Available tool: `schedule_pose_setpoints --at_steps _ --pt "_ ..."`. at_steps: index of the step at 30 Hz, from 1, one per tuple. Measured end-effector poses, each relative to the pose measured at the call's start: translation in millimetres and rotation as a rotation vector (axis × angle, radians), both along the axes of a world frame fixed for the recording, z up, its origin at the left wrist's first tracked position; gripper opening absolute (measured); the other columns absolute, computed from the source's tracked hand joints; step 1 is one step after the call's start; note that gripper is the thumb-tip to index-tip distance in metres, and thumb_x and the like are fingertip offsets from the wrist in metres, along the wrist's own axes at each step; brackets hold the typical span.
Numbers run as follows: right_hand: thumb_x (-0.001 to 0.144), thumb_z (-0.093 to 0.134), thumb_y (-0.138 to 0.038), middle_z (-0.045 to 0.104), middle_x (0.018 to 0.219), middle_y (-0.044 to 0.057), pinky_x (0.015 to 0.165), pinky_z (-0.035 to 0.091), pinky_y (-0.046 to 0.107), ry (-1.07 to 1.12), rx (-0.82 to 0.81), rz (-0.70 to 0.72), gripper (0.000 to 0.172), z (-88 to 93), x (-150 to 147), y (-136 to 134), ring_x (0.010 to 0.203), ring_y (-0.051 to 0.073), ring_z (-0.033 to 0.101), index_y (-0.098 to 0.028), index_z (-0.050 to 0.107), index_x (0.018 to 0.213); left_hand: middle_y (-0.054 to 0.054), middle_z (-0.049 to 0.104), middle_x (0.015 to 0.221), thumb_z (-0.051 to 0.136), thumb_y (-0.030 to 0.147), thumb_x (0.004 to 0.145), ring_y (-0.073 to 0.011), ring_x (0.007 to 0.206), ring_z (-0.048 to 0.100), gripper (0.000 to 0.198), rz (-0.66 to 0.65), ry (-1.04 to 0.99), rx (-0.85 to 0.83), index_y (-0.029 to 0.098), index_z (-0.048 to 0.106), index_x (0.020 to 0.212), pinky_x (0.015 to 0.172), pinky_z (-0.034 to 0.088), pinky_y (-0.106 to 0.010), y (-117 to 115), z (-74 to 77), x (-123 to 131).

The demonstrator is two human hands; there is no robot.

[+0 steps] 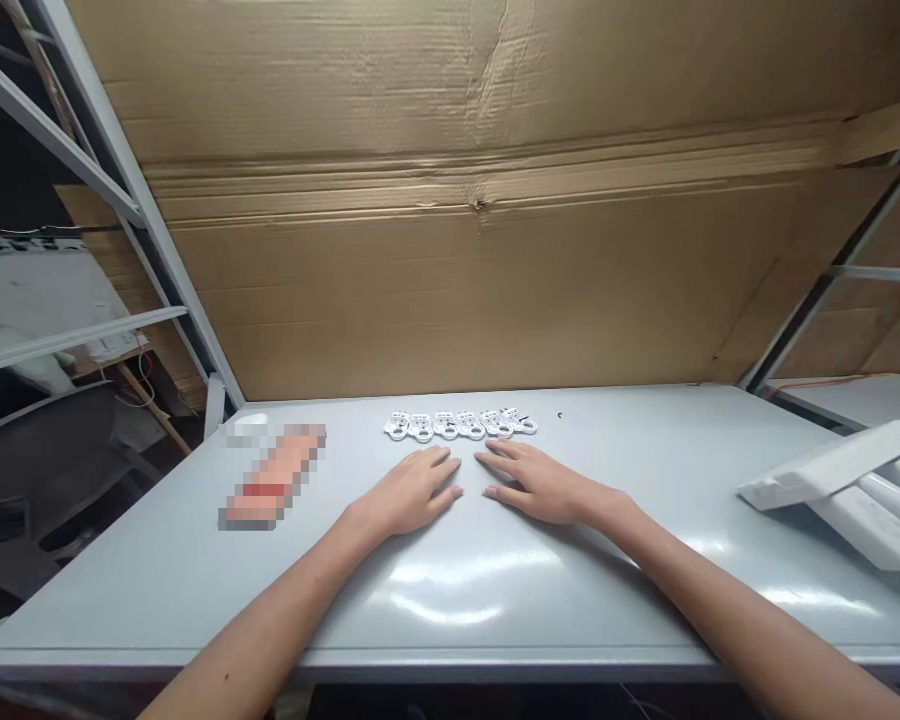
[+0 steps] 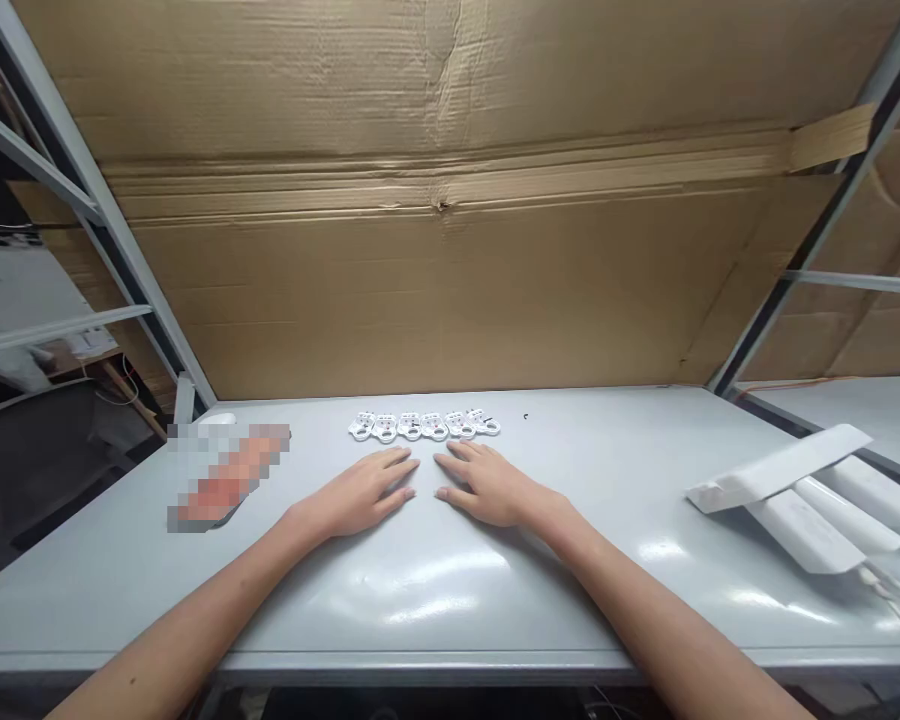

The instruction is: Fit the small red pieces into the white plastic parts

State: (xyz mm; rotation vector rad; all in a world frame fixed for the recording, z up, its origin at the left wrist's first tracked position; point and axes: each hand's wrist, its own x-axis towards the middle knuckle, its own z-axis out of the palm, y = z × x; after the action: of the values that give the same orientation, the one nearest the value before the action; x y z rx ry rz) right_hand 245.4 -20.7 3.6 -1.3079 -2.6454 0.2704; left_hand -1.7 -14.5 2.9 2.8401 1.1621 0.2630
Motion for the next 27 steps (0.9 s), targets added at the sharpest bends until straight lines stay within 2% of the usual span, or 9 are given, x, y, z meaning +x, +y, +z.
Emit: schedule_pose_setpoints --at_steps 12,19,27 --pt "0.094 0.039 -0.063 0.047 0.148 0.015 0.111 0.034 0.051 0.051 0.0 0.001 0.066 -1.1 1.5 0.5 0.136 0.036 0.041 -0.02 0.05 0.143 -0.011 0.056 0.135 0.037 0.045 0.101 -0.0278 0.125 0.052 0.04 -0.023 -0.024 0.043 0.021 0.057 0.126 0.102 0.043 -0.038 3.1 -5.1 -2.0" --pt "0.093 0.039 -0.064 0.044 0.15 0.016 0.112 0.033 0.051 0.063 0.001 0.001 0.069 -4.0 2.6 2.1 0.138 0.037 0.039 -0.019 0.05 0.144 -0.011 0.056 0.136 0.041 0.046 0.1 -0.0285 0.124 0.054 0.04 -0.01 -0.032 0.029 0.021 0.057 0.127 0.101 0.044 -0.039 1.3 0.7 -2.3" --pt "0.093 0.04 -0.064 0.048 0.147 0.015 0.109 0.037 0.053 0.072 -0.014 0.014 0.067 -3.1 5.0 3.3 0.135 0.036 0.044 -0.022 0.051 0.143 -0.01 0.061 0.13 0.048 0.043 0.098 -0.0269 0.118 0.058 0.034 -0.018 -0.06 0.058 0.021 0.061 0.12 0.097 0.047 -0.037 0.8 2.6 -0.9"
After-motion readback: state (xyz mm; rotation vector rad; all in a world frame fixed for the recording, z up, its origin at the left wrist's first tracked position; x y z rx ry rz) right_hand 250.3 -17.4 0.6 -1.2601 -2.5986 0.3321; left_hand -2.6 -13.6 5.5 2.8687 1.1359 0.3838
